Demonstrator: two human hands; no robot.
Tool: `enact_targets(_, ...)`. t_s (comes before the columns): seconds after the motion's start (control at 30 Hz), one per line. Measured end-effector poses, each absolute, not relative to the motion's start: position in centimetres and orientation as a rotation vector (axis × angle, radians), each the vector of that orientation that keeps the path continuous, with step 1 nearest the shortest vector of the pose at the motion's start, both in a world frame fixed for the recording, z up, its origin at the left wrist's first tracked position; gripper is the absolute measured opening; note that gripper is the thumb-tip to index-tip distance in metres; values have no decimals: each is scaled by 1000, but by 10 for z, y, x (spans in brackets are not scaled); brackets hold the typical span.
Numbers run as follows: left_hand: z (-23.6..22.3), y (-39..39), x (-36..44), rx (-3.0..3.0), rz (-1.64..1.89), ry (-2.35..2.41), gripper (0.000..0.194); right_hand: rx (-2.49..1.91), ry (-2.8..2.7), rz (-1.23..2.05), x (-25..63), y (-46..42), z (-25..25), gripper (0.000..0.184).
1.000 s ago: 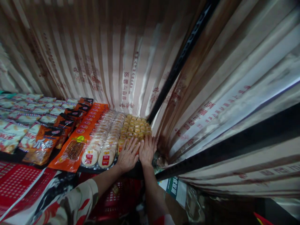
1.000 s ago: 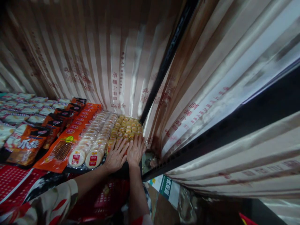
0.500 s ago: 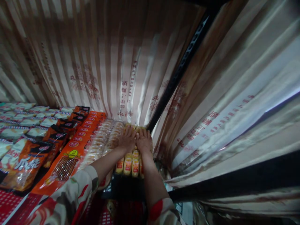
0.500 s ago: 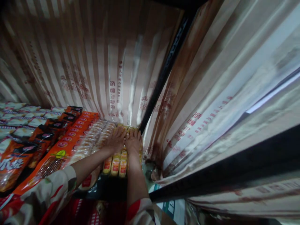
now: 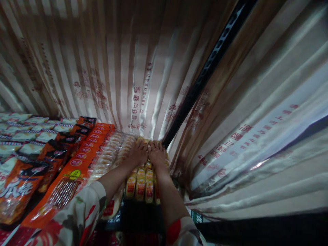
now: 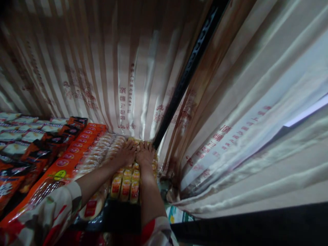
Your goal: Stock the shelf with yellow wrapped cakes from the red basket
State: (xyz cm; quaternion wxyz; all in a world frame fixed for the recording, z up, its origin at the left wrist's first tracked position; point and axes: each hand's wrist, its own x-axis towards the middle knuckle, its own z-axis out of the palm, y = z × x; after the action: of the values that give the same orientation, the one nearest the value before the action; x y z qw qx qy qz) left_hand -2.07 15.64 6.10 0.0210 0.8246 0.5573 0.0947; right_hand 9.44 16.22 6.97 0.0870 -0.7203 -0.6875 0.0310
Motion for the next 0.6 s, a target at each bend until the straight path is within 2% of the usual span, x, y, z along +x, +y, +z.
enact_targets(0.4, 60, 166, -21, 2533, 417, 1789, 48, -2103, -2008, 10, 90, 162, 81, 47)
enact_targets(0.6, 59, 180, -20, 2595, 428, 1780, 43, -2135, -2077, 88, 92, 172, 80, 48)
